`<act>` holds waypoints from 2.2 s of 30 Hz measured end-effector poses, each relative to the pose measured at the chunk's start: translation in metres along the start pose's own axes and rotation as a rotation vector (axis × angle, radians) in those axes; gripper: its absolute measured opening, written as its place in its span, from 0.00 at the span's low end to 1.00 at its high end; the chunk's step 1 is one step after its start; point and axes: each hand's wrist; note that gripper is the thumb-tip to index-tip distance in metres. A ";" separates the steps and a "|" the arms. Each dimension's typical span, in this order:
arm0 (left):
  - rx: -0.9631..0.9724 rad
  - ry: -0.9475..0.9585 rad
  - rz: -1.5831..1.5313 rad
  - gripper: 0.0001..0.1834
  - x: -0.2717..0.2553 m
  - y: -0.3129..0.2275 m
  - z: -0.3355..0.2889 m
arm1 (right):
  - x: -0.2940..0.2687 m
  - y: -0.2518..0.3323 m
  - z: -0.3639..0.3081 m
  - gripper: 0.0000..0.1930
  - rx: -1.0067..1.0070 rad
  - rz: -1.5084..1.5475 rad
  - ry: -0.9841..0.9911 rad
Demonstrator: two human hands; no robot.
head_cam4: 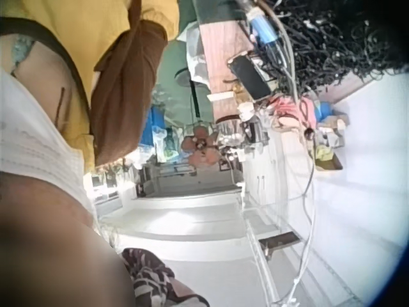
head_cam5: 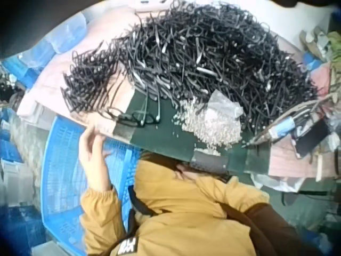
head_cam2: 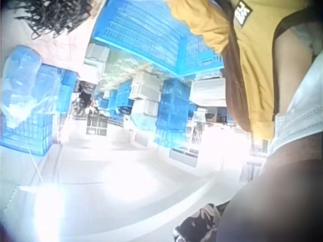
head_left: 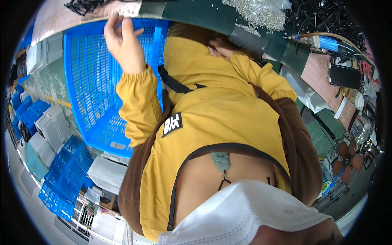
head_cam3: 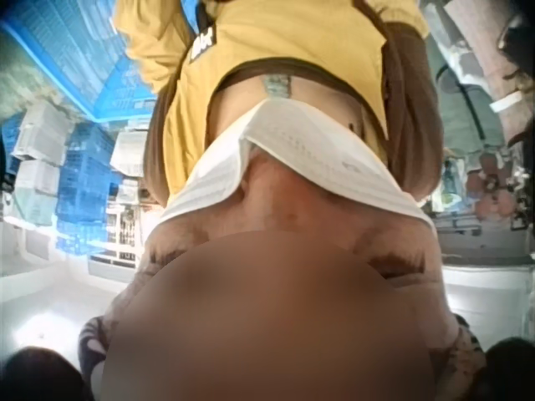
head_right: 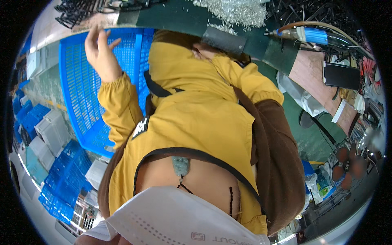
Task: The person repeatedly picks up black cables from a pile, positions them on a work surface, and applies a soldering iron to the cable ends. The person then places the treated cables aside and repeats the process.
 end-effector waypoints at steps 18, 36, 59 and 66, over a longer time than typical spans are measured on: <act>0.461 0.532 -0.112 0.10 0.196 -0.168 0.125 | 0.038 0.075 -0.211 0.13 -0.968 -0.448 0.079; 1.371 0.095 0.840 0.21 0.423 -0.248 0.145 | -0.136 0.002 -0.385 0.16 -0.934 0.094 -0.249; 1.277 0.256 0.669 0.17 0.425 -0.237 0.062 | -0.133 0.060 -0.348 0.07 -1.871 0.382 -1.060; 0.967 0.456 0.787 0.22 0.441 -0.283 0.116 | -0.038 0.044 -0.299 0.12 -1.691 0.560 -0.374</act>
Point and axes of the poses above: each hand's wrist, its own z-axis towards the middle knuckle, its own x-axis out of the palm, y = z × x, and after that the axes turned 12 degrees about z, right-handed
